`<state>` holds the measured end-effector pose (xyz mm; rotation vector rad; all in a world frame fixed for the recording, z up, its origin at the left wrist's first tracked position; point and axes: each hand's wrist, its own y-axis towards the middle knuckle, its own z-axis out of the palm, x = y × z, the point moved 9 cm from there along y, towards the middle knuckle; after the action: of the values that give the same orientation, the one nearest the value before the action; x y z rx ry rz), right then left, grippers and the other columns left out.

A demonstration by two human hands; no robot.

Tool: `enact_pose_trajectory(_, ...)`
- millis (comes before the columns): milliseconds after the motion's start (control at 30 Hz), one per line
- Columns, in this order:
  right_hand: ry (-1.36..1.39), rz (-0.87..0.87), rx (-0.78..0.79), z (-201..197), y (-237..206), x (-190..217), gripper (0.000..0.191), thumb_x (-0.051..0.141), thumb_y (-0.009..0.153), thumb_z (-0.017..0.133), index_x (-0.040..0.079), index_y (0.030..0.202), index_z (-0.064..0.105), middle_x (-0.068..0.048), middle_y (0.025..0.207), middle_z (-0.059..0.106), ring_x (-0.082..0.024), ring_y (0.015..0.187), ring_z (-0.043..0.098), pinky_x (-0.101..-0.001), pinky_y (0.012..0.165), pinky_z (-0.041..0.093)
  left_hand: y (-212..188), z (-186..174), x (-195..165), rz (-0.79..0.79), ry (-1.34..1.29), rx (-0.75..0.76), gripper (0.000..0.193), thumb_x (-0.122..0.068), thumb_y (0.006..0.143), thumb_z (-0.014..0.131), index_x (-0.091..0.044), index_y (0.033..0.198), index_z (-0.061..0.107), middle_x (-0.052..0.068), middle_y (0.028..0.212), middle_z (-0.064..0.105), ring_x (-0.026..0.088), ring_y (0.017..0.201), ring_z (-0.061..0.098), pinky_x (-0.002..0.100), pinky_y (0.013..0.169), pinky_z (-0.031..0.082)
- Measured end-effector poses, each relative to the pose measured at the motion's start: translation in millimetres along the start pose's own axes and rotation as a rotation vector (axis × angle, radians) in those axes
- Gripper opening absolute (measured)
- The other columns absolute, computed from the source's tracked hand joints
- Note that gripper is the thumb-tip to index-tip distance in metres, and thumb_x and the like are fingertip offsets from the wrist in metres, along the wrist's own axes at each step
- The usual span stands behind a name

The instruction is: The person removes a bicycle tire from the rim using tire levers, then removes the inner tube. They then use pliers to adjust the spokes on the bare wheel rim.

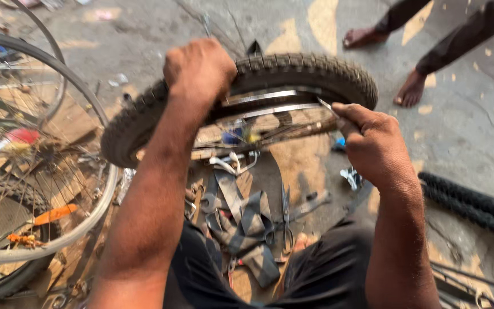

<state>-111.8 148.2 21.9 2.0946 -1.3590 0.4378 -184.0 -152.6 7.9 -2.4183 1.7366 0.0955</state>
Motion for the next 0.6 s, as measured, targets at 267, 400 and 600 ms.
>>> enact_pose_trajectory(267, -0.062, 0.198, -0.137, 24.3, -15.2, 1.6, 0.023, 0.014, 0.105, 0.063, 0.011, 0.126, 0.071, -0.023, 0.093, 0.072, -0.038, 0.08, 0.073, -0.0474, 0.07, 0.054, -3.8, 3.0, 1.1, -0.009, 0.079, 0.054, 0.031, -0.029, 0.081, 0.076, -0.006, 0.102, 0.075, 0.016, 0.098, 0.075, 0.03, 0.086, 0.073, 0.047, 0.074, 0.059)
enact_pose_trajectory(400, -0.154, 0.01, -0.125, 4.5, -13.0, -33.5, 0.024, 0.008, 0.096, 0.067, 0.008, 0.118, 0.075, -0.019, 0.091, 0.076, -0.037, 0.078, 0.073, -0.0455, 0.065, 0.055, -6.0, 9.0, 1.9, 0.016, 0.098, 0.059, 0.027, -0.025, 0.083, 0.075, -0.006, 0.102, 0.077, 0.016, 0.1, 0.075, 0.03, 0.087, 0.073, 0.049, 0.074, 0.059)
enact_pose_trajectory(600, -0.088, 0.136, -0.462, 47.2, -37.0, -16.6, 0.023, 0.005, 0.099, 0.063, -0.001, 0.12, 0.073, -0.019, 0.074, 0.07, -0.029, 0.061, 0.069, -0.042, 0.055, 0.05, -10.5, 7.6, 7.8, -0.037, 0.062, 0.035, 0.021, -0.017, 0.084, 0.07, -0.004, 0.1, 0.076, 0.017, 0.097, 0.076, 0.031, 0.086, 0.075, 0.048, 0.073, 0.06)
